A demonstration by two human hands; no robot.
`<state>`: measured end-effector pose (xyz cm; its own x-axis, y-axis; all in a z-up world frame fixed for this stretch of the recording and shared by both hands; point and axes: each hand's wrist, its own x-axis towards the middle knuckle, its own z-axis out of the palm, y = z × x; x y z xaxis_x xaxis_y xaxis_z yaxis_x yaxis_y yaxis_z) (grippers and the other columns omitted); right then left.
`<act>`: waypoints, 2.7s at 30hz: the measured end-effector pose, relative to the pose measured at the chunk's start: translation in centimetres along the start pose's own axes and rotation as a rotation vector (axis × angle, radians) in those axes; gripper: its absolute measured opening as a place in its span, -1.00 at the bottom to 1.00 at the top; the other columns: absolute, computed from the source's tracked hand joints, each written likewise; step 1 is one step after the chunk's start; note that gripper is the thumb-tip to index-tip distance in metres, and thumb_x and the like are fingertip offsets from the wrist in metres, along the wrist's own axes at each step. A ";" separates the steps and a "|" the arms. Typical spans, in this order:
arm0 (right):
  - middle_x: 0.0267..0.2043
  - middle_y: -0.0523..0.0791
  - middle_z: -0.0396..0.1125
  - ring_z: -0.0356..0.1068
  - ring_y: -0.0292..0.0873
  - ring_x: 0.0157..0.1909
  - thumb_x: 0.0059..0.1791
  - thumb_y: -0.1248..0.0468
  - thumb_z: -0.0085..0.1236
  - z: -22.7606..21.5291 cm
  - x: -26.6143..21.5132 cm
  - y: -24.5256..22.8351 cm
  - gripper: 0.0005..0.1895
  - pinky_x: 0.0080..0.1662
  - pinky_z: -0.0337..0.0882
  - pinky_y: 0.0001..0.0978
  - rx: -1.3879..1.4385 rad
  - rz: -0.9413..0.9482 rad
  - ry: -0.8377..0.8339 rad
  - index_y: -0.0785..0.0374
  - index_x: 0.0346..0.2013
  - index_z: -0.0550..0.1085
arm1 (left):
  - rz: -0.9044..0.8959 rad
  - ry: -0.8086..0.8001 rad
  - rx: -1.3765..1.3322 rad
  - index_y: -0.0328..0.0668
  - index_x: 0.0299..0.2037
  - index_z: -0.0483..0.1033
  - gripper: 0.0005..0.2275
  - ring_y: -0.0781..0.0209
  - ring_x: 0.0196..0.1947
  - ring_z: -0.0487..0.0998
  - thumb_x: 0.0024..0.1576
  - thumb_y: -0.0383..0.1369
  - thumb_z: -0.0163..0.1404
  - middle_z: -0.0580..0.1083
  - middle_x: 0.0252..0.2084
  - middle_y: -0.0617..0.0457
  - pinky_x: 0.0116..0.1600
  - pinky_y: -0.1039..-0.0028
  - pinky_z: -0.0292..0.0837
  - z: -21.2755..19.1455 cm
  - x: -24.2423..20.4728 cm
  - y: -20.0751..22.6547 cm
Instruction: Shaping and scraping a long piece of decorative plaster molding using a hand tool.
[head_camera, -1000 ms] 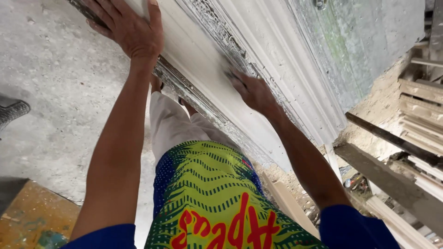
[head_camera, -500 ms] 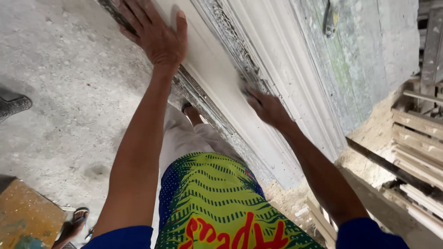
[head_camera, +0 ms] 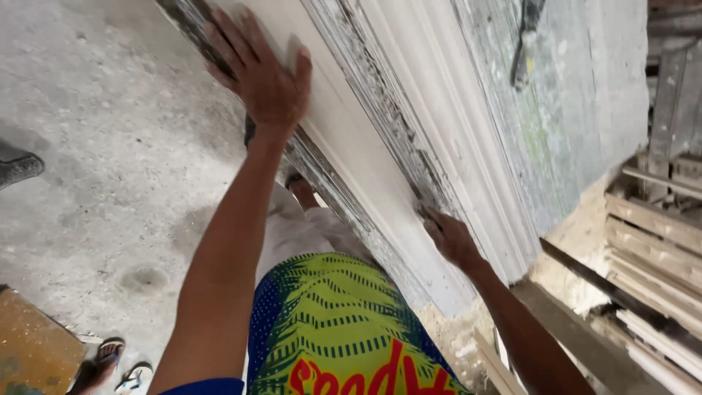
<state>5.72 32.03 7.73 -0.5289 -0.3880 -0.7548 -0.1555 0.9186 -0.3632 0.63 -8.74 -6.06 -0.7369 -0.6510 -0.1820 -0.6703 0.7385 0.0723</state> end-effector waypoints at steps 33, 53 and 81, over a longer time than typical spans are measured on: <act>0.10 -0.13 0.20 0.00 -0.13 -0.09 0.10 -0.08 -0.27 -13.7 24.1 -29.7 -0.40 -0.17 0.10 -0.14 0.289 -0.255 0.059 0.07 0.38 0.27 | 0.030 -0.076 -0.210 -0.18 0.60 -0.33 -0.22 -0.38 0.55 -0.52 0.40 0.25 -0.47 -0.45 0.57 -0.34 0.46 -0.47 -0.52 -0.4 0.4 0.0; 0.42 0.25 0.11 0.14 -0.28 -0.74 0.16 -0.19 -0.62 -12.5 32.9 -28.2 -0.39 -0.66 0.46 -0.48 -0.188 -0.270 0.066 -0.26 0.50 -0.03 | -0.072 -0.027 -0.046 -0.04 0.63 -0.24 -0.29 -0.25 0.59 -0.37 0.57 0.29 -0.32 -0.25 0.64 -0.12 0.58 -0.24 -0.37 -6.2 18.0 -5.5; -0.62 -0.17 0.35 0.47 -0.20 -0.66 0.11 -0.21 -0.02 -19.5 46.9 -44.9 -0.58 -0.64 0.50 -0.38 0.238 -0.282 0.205 0.04 -0.29 0.46 | -0.107 0.214 -0.316 0.08 0.52 0.04 -0.31 -0.42 0.57 -0.18 0.21 0.14 -0.18 -0.10 0.58 -0.24 0.39 -0.44 -0.18 -3.1 17.7 -3.6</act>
<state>-28.39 -26.00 -0.75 -0.6521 -0.5767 -0.4921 -0.1339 0.7266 -0.6739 -10.28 -23.49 -6.50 -0.6409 -0.7676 0.0013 -0.7133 0.5962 0.3685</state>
